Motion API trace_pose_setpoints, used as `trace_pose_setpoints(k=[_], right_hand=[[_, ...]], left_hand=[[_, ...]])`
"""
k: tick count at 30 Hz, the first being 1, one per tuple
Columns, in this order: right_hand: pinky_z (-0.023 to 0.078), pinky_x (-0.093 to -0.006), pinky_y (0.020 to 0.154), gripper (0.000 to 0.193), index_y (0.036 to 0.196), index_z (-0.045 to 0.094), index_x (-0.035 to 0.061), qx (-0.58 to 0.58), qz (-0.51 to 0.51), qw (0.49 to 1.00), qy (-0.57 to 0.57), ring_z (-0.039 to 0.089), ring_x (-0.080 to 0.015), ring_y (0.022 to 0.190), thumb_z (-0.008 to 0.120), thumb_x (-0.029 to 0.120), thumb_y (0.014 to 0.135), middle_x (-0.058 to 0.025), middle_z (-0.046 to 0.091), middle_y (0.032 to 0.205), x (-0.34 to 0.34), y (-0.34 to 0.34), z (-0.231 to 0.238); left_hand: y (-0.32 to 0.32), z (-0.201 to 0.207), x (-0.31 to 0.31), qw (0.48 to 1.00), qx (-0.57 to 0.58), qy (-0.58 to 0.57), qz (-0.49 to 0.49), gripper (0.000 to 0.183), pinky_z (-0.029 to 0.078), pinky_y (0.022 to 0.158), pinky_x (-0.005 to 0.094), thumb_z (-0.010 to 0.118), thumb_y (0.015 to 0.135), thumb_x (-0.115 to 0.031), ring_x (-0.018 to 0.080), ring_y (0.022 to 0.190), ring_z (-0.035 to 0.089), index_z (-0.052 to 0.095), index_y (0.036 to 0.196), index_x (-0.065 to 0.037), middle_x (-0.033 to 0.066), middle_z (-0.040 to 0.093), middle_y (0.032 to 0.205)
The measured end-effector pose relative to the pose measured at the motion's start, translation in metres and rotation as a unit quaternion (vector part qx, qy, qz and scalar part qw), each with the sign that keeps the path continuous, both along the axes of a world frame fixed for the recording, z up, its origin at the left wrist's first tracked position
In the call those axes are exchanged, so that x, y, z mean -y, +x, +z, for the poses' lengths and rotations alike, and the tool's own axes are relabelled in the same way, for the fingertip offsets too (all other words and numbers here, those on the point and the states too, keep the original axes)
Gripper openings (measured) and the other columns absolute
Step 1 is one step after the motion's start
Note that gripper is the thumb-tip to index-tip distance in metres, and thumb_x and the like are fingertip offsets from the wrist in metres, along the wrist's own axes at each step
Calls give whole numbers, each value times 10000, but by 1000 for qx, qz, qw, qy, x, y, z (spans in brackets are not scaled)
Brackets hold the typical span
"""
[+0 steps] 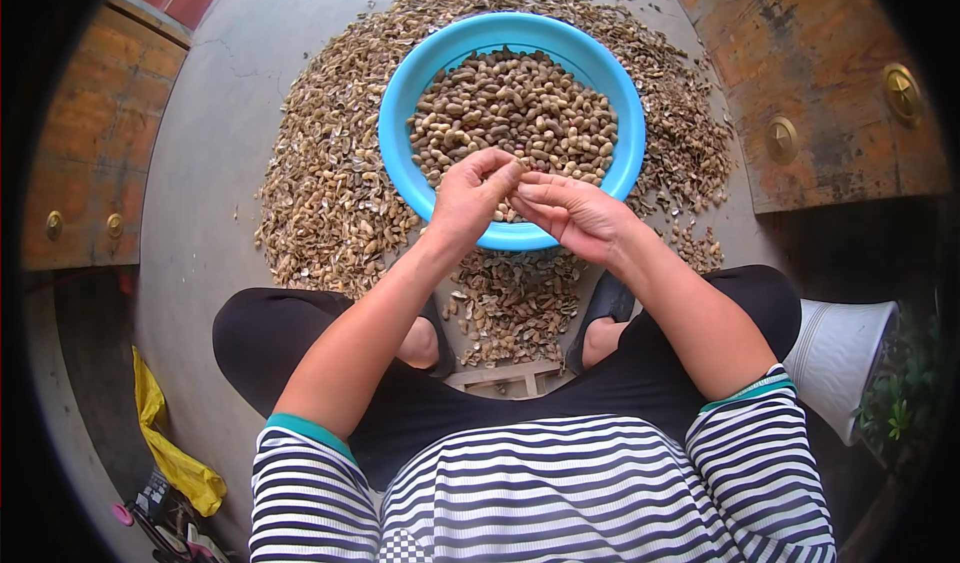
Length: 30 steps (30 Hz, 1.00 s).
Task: The person cracks nut shells using a tool and removes the nutmeat by hand, placing the nutmeat into a basin.
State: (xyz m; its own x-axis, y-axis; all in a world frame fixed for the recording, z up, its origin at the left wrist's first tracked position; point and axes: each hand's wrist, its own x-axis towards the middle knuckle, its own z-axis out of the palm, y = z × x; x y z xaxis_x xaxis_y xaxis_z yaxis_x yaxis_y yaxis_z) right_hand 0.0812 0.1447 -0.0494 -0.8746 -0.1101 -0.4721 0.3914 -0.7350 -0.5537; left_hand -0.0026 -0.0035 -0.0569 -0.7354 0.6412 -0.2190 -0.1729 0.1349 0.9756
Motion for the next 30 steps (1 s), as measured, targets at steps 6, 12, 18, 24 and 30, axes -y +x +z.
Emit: trace_pose_setpoints(k=[6,12,18,24,30], right_hand=[[487,-343,964,288,1154,502,3,54,-26,987,-151,563,-224,1069,578,111,899,-129,559,1122,4,2,5],[506,-319,911,253,1107,521,35,75,-34,985,-153,565,-192,1026,596,154,897,-103,553,1092,1,6,2],[530,-283,815,261,1069,524,21,98,-54,976,-189,567,-173,952,636,146,869,-90,535,1036,7,6,-4],[529,-283,790,243,1025,527,7,127,-74,967,-206,549,-175,910,649,123,849,-101,517,1014,9,2,3],[534,-306,750,254,1003,560,-28,150,-109,966,-178,567,-216,862,672,112,823,-122,569,986,16,-1,7]], left_hand=[[6,-1,-1,994,-107,9,27,140,467,646,245,548,896,-92,95,726,562,611,905,33,50,605,773],[10,8,-3,994,-101,-36,-35,174,466,682,229,529,926,-134,72,739,567,611,941,18,29,629,784],[18,5,-5,995,-89,-48,-3,169,467,607,255,557,892,-110,102,668,563,639,871,36,58,612,748],[21,1,-7,994,57,60,64,159,457,602,231,556,882,-92,85,675,557,648,849,33,43,631,781],[20,-3,-2,987,136,65,61,191,472,689,247,553,897,-138,108,747,589,642,915,30,79,660,836]])
